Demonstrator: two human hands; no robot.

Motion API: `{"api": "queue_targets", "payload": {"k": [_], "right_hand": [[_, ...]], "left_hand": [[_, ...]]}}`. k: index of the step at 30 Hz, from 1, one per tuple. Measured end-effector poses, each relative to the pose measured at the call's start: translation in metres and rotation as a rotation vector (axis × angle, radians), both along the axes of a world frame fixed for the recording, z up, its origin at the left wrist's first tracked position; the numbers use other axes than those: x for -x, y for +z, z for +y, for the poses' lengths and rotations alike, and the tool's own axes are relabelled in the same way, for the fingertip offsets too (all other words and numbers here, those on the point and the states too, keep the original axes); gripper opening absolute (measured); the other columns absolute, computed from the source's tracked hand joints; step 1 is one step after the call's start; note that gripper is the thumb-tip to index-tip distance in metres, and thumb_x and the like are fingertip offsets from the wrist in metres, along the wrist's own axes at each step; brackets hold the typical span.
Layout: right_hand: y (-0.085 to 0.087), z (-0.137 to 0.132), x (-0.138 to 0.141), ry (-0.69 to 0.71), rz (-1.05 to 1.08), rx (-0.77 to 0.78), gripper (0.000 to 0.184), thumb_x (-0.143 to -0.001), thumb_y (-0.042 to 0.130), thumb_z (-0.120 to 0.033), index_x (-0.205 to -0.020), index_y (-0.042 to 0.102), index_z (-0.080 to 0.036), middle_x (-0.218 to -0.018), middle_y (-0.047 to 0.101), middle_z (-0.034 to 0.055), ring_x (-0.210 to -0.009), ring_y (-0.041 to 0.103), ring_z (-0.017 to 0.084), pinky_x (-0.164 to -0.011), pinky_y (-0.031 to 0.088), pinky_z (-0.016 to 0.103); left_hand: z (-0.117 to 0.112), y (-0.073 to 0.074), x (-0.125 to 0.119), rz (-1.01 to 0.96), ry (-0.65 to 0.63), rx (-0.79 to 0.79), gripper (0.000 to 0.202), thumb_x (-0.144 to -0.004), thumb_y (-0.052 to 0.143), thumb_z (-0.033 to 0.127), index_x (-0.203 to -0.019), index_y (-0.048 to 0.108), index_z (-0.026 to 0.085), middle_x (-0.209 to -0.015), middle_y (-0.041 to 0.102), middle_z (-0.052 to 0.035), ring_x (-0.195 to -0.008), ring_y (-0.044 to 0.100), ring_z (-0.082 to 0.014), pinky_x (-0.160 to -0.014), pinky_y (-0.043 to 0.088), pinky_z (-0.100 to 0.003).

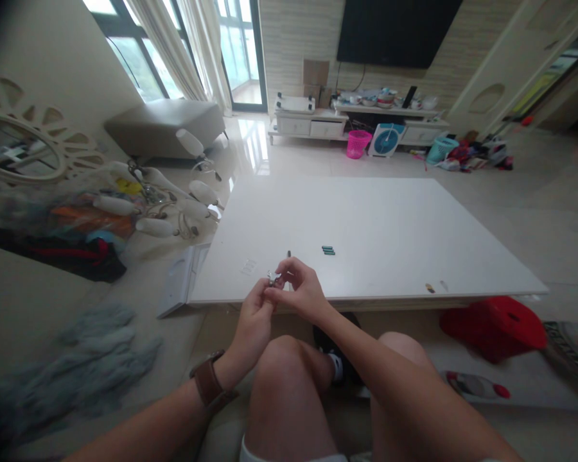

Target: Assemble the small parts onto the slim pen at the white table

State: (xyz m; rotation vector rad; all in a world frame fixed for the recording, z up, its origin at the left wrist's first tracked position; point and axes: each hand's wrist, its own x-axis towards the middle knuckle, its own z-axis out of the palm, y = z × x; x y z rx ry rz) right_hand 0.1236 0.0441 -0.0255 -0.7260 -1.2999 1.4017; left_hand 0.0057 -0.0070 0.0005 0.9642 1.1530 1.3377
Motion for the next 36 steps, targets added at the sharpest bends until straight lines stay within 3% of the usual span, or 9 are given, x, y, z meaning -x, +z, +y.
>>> {"api": "queue_targets", "payload": {"k": [13, 26, 36], "right_hand": [[-0.0025, 0.0001, 0.0019, -0.093, 0.000, -0.071, 0.040, -0.072, 0.086, -0.033, -0.102, 0.061, -0.025, -0.088, 0.059, -0.0001, -0.073, 0.055, 0.013, -0.063, 0.049, 0.026], [-0.0023, -0.0007, -0.0010, -0.031, 0.011, -0.079, 0.037, -0.069, 0.087, -0.023, -0.094, 0.060, -0.023, -0.081, 0.058, -0.0017, -0.070, 0.055, 0.013, -0.063, 0.046, 0.026], [0.0002, -0.0030, -0.0006, -0.047, -0.043, -0.103, 0.038, -0.068, 0.090, -0.024, -0.094, 0.061, -0.023, -0.082, 0.060, -0.0012, -0.073, 0.057, 0.014, -0.068, 0.049, 0.029]], "left_hand": [[-0.0014, -0.0059, -0.0012, 0.055, -0.047, -0.053, 0.017, -0.094, 0.055, 0.033, -0.091, 0.062, 0.018, -0.089, 0.065, -0.0032, -0.084, 0.056, -0.0178, -0.078, 0.044, -0.028], [-0.0019, -0.0091, -0.0017, 0.016, -0.047, -0.044, 0.010, -0.091, 0.056, 0.025, -0.090, 0.062, 0.018, -0.089, 0.065, -0.0039, -0.086, 0.057, -0.0187, -0.080, 0.046, -0.029], [-0.0018, -0.0094, -0.0006, 0.066, -0.009, -0.035, 0.011, -0.089, 0.054, 0.024, -0.090, 0.063, 0.018, -0.089, 0.067, -0.0034, -0.085, 0.059, -0.0182, -0.079, 0.045, -0.028]]}}
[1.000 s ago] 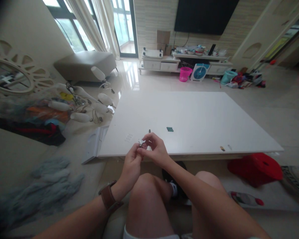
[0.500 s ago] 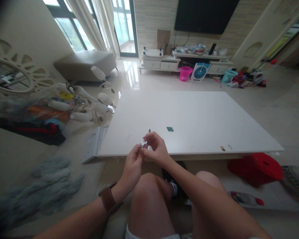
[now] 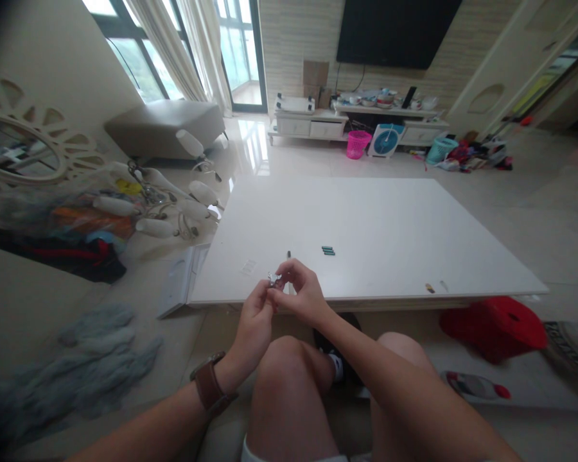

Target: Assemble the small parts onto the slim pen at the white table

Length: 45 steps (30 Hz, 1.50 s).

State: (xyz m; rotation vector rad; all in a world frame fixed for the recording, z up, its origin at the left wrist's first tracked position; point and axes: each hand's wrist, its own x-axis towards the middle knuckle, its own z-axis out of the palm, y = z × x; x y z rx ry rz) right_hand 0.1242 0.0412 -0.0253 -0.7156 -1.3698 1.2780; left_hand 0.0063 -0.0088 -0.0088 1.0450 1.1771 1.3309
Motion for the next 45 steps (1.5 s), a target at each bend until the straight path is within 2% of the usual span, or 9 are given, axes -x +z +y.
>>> {"api": "queue_targets", "payload": {"k": [6, 13, 18, 28, 38, 45], "right_hand": [[0.0006, -0.0003, -0.0008, -0.009, -0.026, -0.025, 0.038, -0.067, 0.089, -0.024, -0.093, 0.061, -0.023, -0.082, 0.058, -0.0015, -0.072, 0.056, 0.014, -0.068, 0.049, 0.029], [0.0023, -0.0015, 0.0021, -0.024, 0.057, 0.109, 0.033, -0.071, 0.087, -0.030, -0.090, 0.061, -0.022, -0.080, 0.058, -0.0014, -0.070, 0.056, 0.013, -0.060, 0.048, 0.025], [0.0006, -0.0008, 0.0006, -0.020, 0.046, 0.075, 0.031, -0.072, 0.086, -0.029, -0.090, 0.062, -0.022, -0.080, 0.059, -0.0014, -0.071, 0.056, 0.012, -0.062, 0.048, 0.025], [-0.0011, -0.0019, 0.0009, -0.030, -0.001, 0.037, 0.043, -0.066, 0.091, -0.031, -0.094, 0.060, -0.023, -0.083, 0.059, -0.0012, -0.071, 0.057, 0.014, -0.066, 0.051, 0.029], [-0.0033, -0.0009, 0.0003, -0.039, -0.007, 0.022, 0.039, -0.067, 0.090, -0.030, -0.092, 0.061, -0.022, -0.083, 0.059, -0.0008, -0.073, 0.057, 0.014, -0.067, 0.050, 0.029], [-0.0024, -0.0016, -0.0017, -0.021, -0.016, 0.018, 0.038, -0.069, 0.089, -0.032, -0.092, 0.060, -0.023, -0.084, 0.058, -0.0005, -0.072, 0.056, 0.014, -0.066, 0.050, 0.029]], "left_hand": [[-0.0003, 0.0011, -0.0006, -0.001, -0.003, 0.011, 0.011, -0.089, 0.054, 0.023, -0.089, 0.063, 0.018, -0.092, 0.067, -0.0040, -0.085, 0.059, -0.0179, -0.079, 0.046, -0.028], [0.0008, 0.0021, -0.0003, -0.025, -0.012, 0.021, 0.014, -0.091, 0.058, 0.031, -0.093, 0.063, 0.018, -0.092, 0.067, -0.0050, -0.087, 0.059, -0.0193, -0.080, 0.046, -0.030], [-0.0005, 0.0022, -0.0008, -0.022, -0.027, 0.008, 0.014, -0.092, 0.056, 0.029, -0.090, 0.062, 0.017, -0.090, 0.066, -0.0042, -0.086, 0.058, -0.0183, -0.082, 0.046, -0.030], [-0.0004, 0.0044, 0.0000, -0.010, -0.011, 0.007, 0.011, -0.090, 0.055, 0.025, -0.089, 0.064, 0.018, -0.088, 0.066, -0.0034, -0.085, 0.059, -0.0184, -0.079, 0.046, -0.028], [-0.0007, 0.0006, -0.0009, -0.012, 0.003, 0.027, 0.010, -0.088, 0.055, 0.023, -0.090, 0.063, 0.018, -0.088, 0.066, -0.0032, -0.087, 0.059, -0.0187, -0.081, 0.046, -0.029], [-0.0025, 0.0027, -0.0012, -0.016, -0.019, 0.017, 0.012, -0.090, 0.056, 0.028, -0.091, 0.064, 0.018, -0.087, 0.065, -0.0033, -0.085, 0.058, -0.0185, -0.079, 0.045, -0.029]]}}
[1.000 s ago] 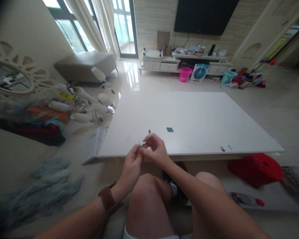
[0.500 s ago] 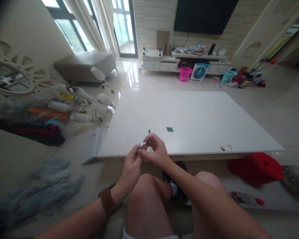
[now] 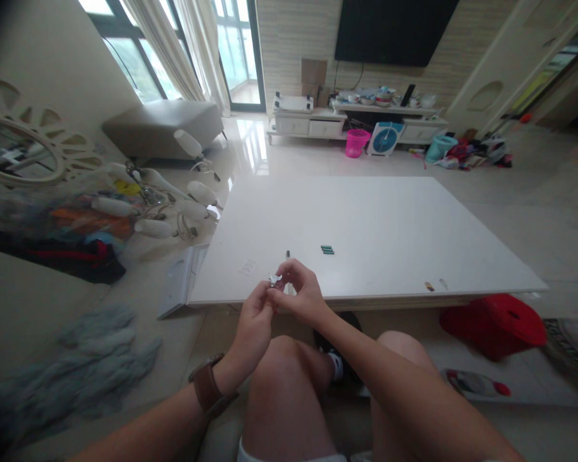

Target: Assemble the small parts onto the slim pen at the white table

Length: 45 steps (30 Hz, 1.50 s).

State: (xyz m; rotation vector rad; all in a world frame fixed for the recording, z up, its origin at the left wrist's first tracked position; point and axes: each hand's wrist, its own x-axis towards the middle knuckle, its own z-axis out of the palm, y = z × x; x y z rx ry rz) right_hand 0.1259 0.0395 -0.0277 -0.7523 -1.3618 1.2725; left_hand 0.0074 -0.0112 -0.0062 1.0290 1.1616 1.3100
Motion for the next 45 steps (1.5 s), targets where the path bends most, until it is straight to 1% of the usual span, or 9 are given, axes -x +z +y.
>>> {"api": "queue_targets", "payload": {"k": [4, 8, 12, 16, 22, 30, 34, 39, 45], "right_hand": [[0.0002, 0.0003, -0.0004, -0.007, 0.008, -0.003, 0.030, -0.076, 0.083, -0.035, -0.092, 0.061, -0.023, -0.084, 0.058, 0.0005, -0.073, 0.056, 0.015, -0.064, 0.049, 0.028], [-0.0011, 0.0001, -0.0007, -0.014, -0.011, 0.005, 0.029, -0.077, 0.082, -0.035, -0.092, 0.060, -0.022, -0.084, 0.058, 0.0007, -0.073, 0.056, 0.015, -0.064, 0.050, 0.028], [-0.0004, -0.0005, 0.0014, -0.047, -0.012, -0.017, 0.027, -0.077, 0.080, -0.029, -0.094, 0.060, -0.023, -0.086, 0.059, 0.0003, -0.074, 0.056, 0.014, -0.066, 0.051, 0.028], [0.0012, -0.0011, 0.0035, -0.077, -0.011, -0.034, 0.032, -0.075, 0.079, -0.021, -0.099, 0.058, -0.024, -0.088, 0.059, -0.0002, -0.074, 0.057, 0.013, -0.067, 0.050, 0.027], [-0.0003, -0.0015, 0.0020, -0.106, -0.055, -0.033, 0.034, -0.073, 0.077, -0.018, -0.100, 0.058, -0.024, -0.087, 0.060, -0.0002, -0.073, 0.058, 0.013, -0.065, 0.051, 0.027], [-0.0003, -0.0008, 0.0019, -0.097, -0.046, -0.039, 0.028, -0.074, 0.076, -0.016, -0.096, 0.059, -0.023, -0.086, 0.059, -0.0003, -0.071, 0.057, 0.013, -0.064, 0.050, 0.026], [0.0011, -0.0018, 0.0017, -0.070, -0.039, -0.024, 0.023, -0.076, 0.076, -0.018, -0.091, 0.060, -0.022, -0.082, 0.059, -0.0009, -0.070, 0.057, 0.013, -0.065, 0.049, 0.027], [0.0005, -0.0021, 0.0023, -0.062, -0.048, -0.003, 0.031, -0.072, 0.082, -0.021, -0.093, 0.060, -0.022, -0.081, 0.060, -0.0010, -0.070, 0.058, 0.014, -0.066, 0.049, 0.029], [-0.0026, -0.0026, 0.0032, -0.062, -0.066, -0.008, 0.035, -0.069, 0.083, -0.016, -0.094, 0.059, -0.022, -0.080, 0.060, -0.0018, -0.070, 0.058, 0.014, -0.067, 0.048, 0.028]], "left_hand": [[-0.0002, 0.0015, -0.0003, -0.009, 0.003, 0.010, 0.018, -0.090, 0.060, 0.036, -0.086, 0.063, 0.018, -0.083, 0.063, -0.0026, -0.081, 0.057, -0.0182, -0.077, 0.045, -0.029], [-0.0001, 0.0018, -0.0003, -0.014, -0.004, 0.009, 0.023, -0.091, 0.061, 0.040, -0.086, 0.063, 0.018, -0.082, 0.062, -0.0025, -0.080, 0.055, -0.0178, -0.076, 0.044, -0.028], [0.0005, 0.0005, -0.0004, 0.006, 0.004, 0.009, 0.023, -0.092, 0.059, 0.039, -0.084, 0.061, 0.018, -0.080, 0.059, -0.0013, -0.076, 0.052, -0.0161, -0.071, 0.042, -0.027], [0.0006, -0.0002, -0.0007, 0.000, 0.001, 0.012, 0.022, -0.092, 0.058, 0.037, -0.082, 0.059, 0.018, -0.079, 0.058, -0.0008, -0.075, 0.050, -0.0156, -0.070, 0.041, -0.026], [-0.0003, -0.0003, 0.0004, 0.012, -0.007, 0.010, 0.024, -0.091, 0.060, 0.037, -0.076, 0.056, 0.019, -0.075, 0.054, 0.0009, -0.072, 0.046, -0.0145, -0.070, 0.041, -0.025], [-0.0001, -0.0013, 0.0003, 0.008, -0.008, 0.013, 0.023, -0.092, 0.060, 0.036, -0.077, 0.056, 0.018, -0.074, 0.053, 0.0009, -0.071, 0.045, -0.0140, -0.068, 0.040, -0.024], [0.0000, -0.0009, -0.0003, 0.013, -0.004, 0.014, 0.020, -0.092, 0.059, 0.034, -0.079, 0.058, 0.018, -0.075, 0.054, 0.0004, -0.072, 0.047, -0.0146, -0.067, 0.040, -0.025], [-0.0002, -0.0009, -0.0008, -0.004, 0.010, 0.011, 0.014, -0.091, 0.056, 0.031, -0.085, 0.060, 0.018, -0.082, 0.061, -0.0016, -0.079, 0.054, -0.0165, -0.075, 0.044, -0.027], [0.0005, -0.0017, -0.0011, -0.032, 0.014, 0.016, 0.012, -0.089, 0.056, 0.028, -0.086, 0.062, 0.018, -0.086, 0.065, -0.0027, -0.083, 0.058, -0.0175, -0.079, 0.046, -0.028]]}}
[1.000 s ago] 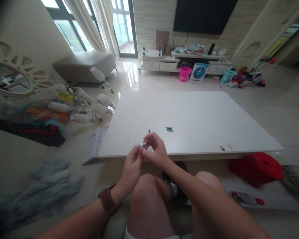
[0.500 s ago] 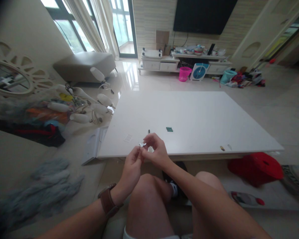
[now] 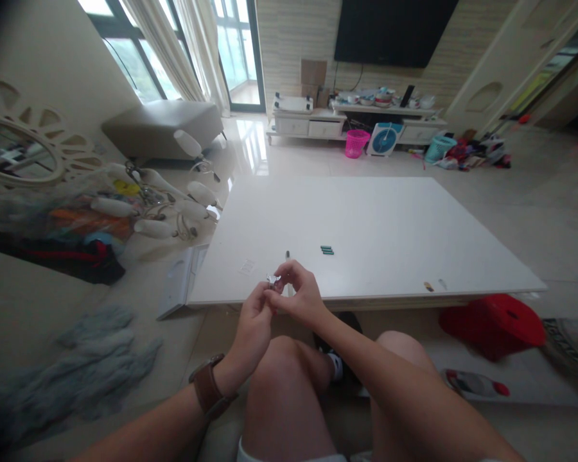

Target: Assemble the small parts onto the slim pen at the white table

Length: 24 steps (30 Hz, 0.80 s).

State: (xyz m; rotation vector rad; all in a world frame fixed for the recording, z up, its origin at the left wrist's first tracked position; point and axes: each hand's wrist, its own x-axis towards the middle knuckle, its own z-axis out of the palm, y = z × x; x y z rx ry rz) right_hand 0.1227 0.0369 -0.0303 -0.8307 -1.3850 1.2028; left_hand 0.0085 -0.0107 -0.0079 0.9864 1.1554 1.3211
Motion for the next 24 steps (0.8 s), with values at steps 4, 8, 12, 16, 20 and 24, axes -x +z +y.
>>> {"api": "queue_targets", "payload": {"k": [4, 8, 12, 16, 20, 24], "right_hand": [[0.0010, -0.0005, 0.0016, -0.013, -0.019, -0.007, 0.034, -0.069, 0.082, -0.016, -0.093, 0.059, -0.022, -0.080, 0.058, -0.0021, -0.070, 0.057, 0.014, -0.067, 0.048, 0.028], [0.0030, -0.0003, 0.0034, -0.012, -0.005, -0.007, 0.033, -0.069, 0.081, -0.016, -0.091, 0.058, -0.022, -0.079, 0.057, -0.0026, -0.069, 0.057, 0.014, -0.067, 0.049, 0.028], [0.0014, -0.0001, 0.0047, -0.010, 0.005, -0.018, 0.031, -0.070, 0.080, -0.014, -0.090, 0.058, -0.022, -0.080, 0.056, -0.0025, -0.070, 0.056, 0.013, -0.067, 0.048, 0.028], [-0.0010, -0.0007, 0.0047, -0.006, 0.028, -0.014, 0.033, -0.071, 0.080, -0.014, -0.093, 0.058, -0.023, -0.080, 0.057, -0.0022, -0.070, 0.056, 0.013, -0.067, 0.048, 0.028], [0.0010, -0.0016, 0.0027, 0.005, 0.067, -0.022, 0.030, -0.074, 0.080, -0.017, -0.095, 0.059, -0.023, -0.083, 0.057, -0.0016, -0.072, 0.056, 0.013, -0.068, 0.048, 0.027], [0.0023, -0.0009, 0.0008, 0.006, 0.061, -0.045, 0.026, -0.077, 0.077, -0.018, -0.097, 0.059, -0.023, -0.086, 0.057, -0.0007, -0.073, 0.056, 0.013, -0.068, 0.049, 0.028]], "left_hand": [[0.0006, 0.0003, 0.0005, -0.005, 0.005, -0.002, 0.011, -0.088, 0.056, 0.026, -0.083, 0.061, 0.018, -0.083, 0.064, -0.0021, -0.081, 0.057, -0.0172, -0.078, 0.046, -0.027], [0.0012, 0.0005, 0.0016, 0.003, 0.008, 0.006, 0.010, -0.087, 0.056, 0.025, -0.083, 0.061, 0.018, -0.083, 0.064, -0.0019, -0.080, 0.057, -0.0168, -0.077, 0.045, -0.027], [0.0017, -0.0012, 0.0021, 0.007, 0.016, 0.013, 0.011, -0.087, 0.056, 0.026, -0.084, 0.061, 0.017, -0.084, 0.064, -0.0026, -0.081, 0.057, -0.0172, -0.076, 0.044, -0.027], [0.0015, -0.0021, 0.0020, 0.021, 0.012, 0.006, 0.011, -0.088, 0.054, 0.025, -0.087, 0.062, 0.017, -0.085, 0.064, -0.0027, -0.081, 0.056, -0.0169, -0.076, 0.044, -0.027], [0.0007, -0.0009, 0.0018, 0.053, 0.005, -0.011, 0.012, -0.090, 0.055, 0.026, -0.086, 0.062, 0.017, -0.082, 0.062, -0.0016, -0.078, 0.054, -0.0163, -0.073, 0.043, -0.027], [-0.0002, -0.0007, 0.0016, 0.063, -0.012, -0.019, 0.014, -0.091, 0.055, 0.028, -0.085, 0.061, 0.018, -0.080, 0.059, -0.0010, -0.077, 0.051, -0.0157, -0.072, 0.043, -0.026]]}}
